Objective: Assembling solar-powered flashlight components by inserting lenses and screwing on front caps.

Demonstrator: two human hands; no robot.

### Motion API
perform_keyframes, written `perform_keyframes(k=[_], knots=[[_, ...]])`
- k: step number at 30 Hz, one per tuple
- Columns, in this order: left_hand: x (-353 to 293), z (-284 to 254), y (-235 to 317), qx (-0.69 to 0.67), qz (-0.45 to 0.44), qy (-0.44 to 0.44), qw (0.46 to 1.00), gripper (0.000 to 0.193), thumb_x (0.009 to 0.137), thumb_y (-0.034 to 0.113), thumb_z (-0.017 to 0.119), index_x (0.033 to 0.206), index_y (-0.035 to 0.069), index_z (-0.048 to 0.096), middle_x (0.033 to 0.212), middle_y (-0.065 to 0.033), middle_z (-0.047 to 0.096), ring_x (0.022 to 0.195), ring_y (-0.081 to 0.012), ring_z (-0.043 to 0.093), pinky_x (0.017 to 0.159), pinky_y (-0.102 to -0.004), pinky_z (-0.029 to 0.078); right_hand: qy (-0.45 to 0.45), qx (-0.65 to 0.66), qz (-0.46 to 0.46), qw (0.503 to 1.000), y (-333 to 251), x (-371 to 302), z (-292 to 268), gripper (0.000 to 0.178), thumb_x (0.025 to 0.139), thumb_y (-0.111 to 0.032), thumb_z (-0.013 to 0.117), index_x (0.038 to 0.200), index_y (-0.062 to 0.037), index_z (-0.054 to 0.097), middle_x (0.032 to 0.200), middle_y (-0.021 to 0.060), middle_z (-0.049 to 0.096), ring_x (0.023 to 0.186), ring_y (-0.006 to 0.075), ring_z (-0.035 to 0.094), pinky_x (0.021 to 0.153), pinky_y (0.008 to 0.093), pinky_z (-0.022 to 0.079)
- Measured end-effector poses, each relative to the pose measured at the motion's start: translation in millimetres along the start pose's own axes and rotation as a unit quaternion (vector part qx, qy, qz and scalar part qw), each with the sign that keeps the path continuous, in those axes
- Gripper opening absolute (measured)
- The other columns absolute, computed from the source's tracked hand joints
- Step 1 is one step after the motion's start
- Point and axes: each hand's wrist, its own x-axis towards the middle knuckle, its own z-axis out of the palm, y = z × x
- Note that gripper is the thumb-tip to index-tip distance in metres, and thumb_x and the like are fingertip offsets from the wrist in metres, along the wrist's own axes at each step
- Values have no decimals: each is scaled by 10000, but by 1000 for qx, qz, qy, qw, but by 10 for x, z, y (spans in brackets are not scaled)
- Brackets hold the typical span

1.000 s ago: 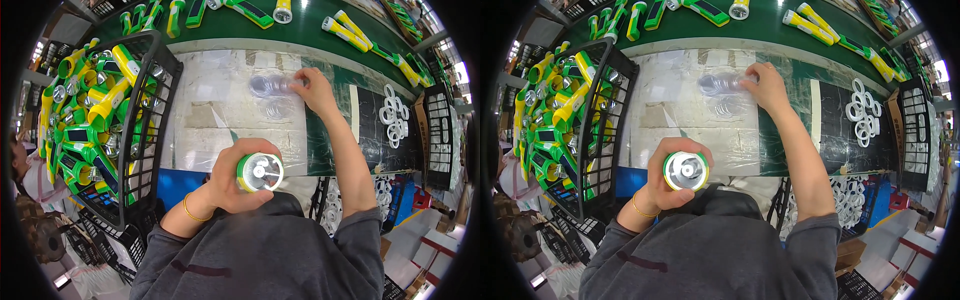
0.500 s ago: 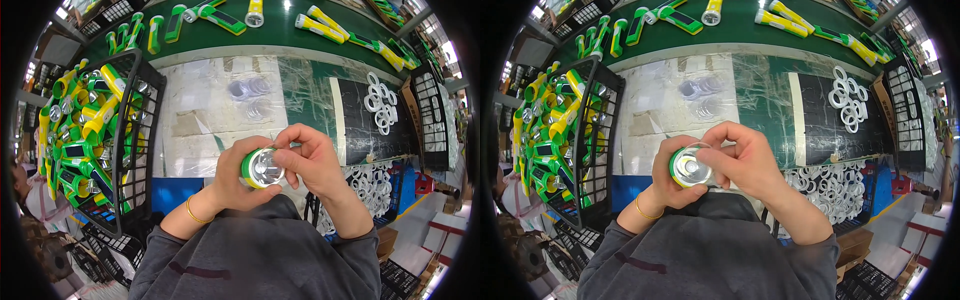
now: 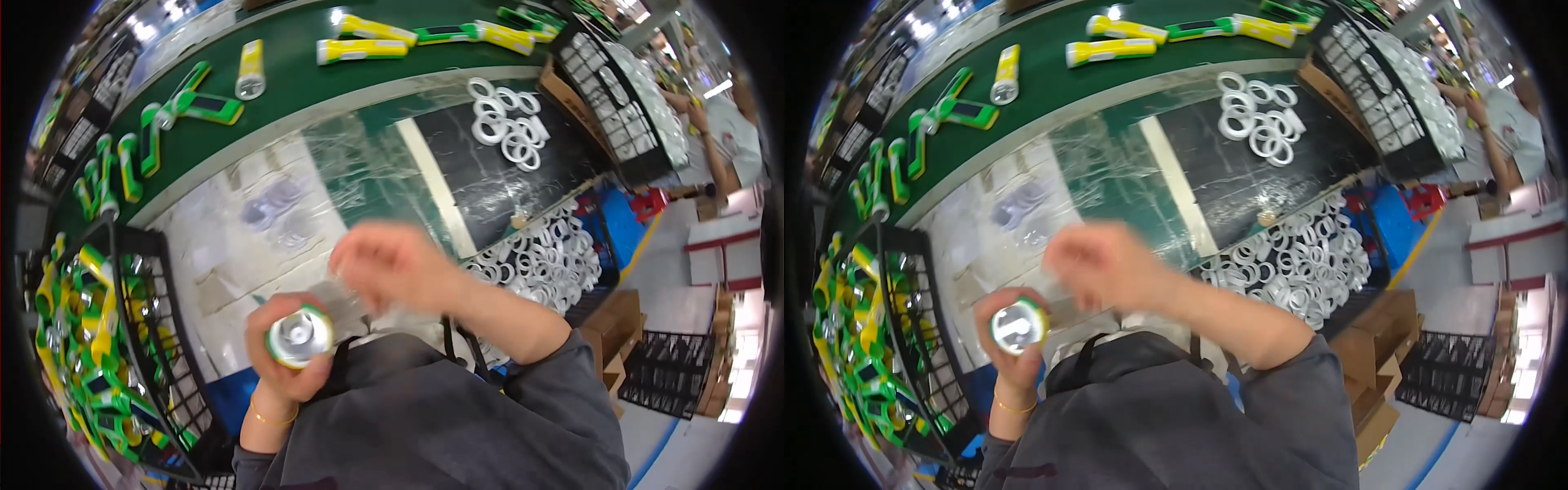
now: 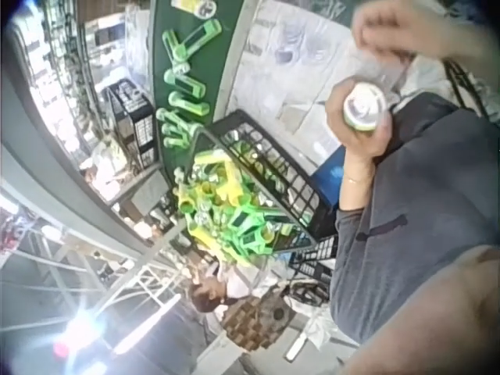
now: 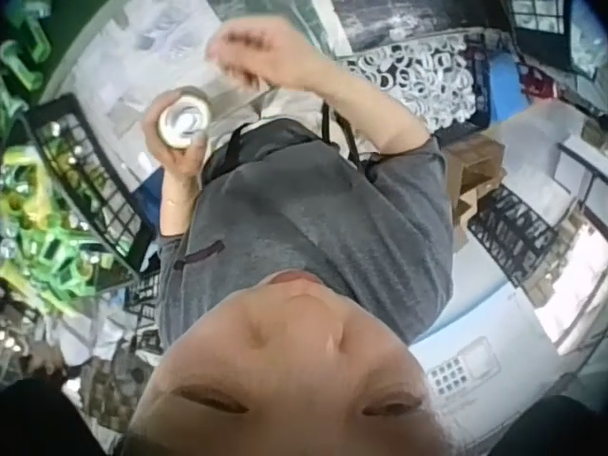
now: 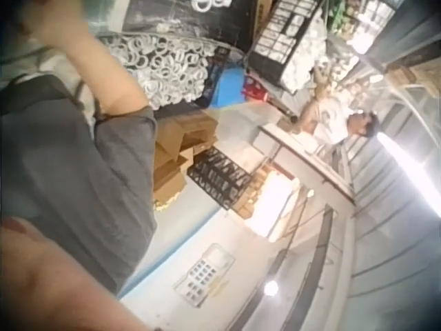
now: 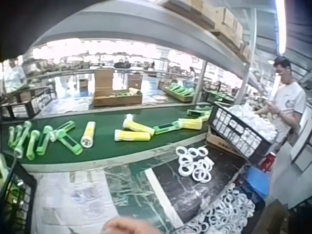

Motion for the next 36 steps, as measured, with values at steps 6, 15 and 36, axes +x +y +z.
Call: perform_keyframes(k=[6,15,36], knots=[[26,-68,5,-31,7,-11,999,621,750,402,709,1142,29,404,861,-208,574,708,-211,568,620,-299,456,559,-534,-93,628,69,-168,-2784,693,789,-431,694,1374,-145,458,1396,309,355,1356,407,283,1054,431,317],[57,-4,68,-33,-83,24,996,625,753,464,673,1164,74,409,858,-182,573,711,-201,569,639,-288,454,450,-558,27,697,107,535,-2798,672,725,-730,556,1230,-290,610,1439,129,377,1354,376,269,1012,696,195],[16,52,60,-26,-49,4,998,553,741,340,658,1146,35,436,877,-146,550,764,-205,556,680,-306,449,455,-650,-14,608,456,-603,-2575,459,721,-269,743,1130,-84,645,1144,142,584,1066,346,501,901,412,434]])
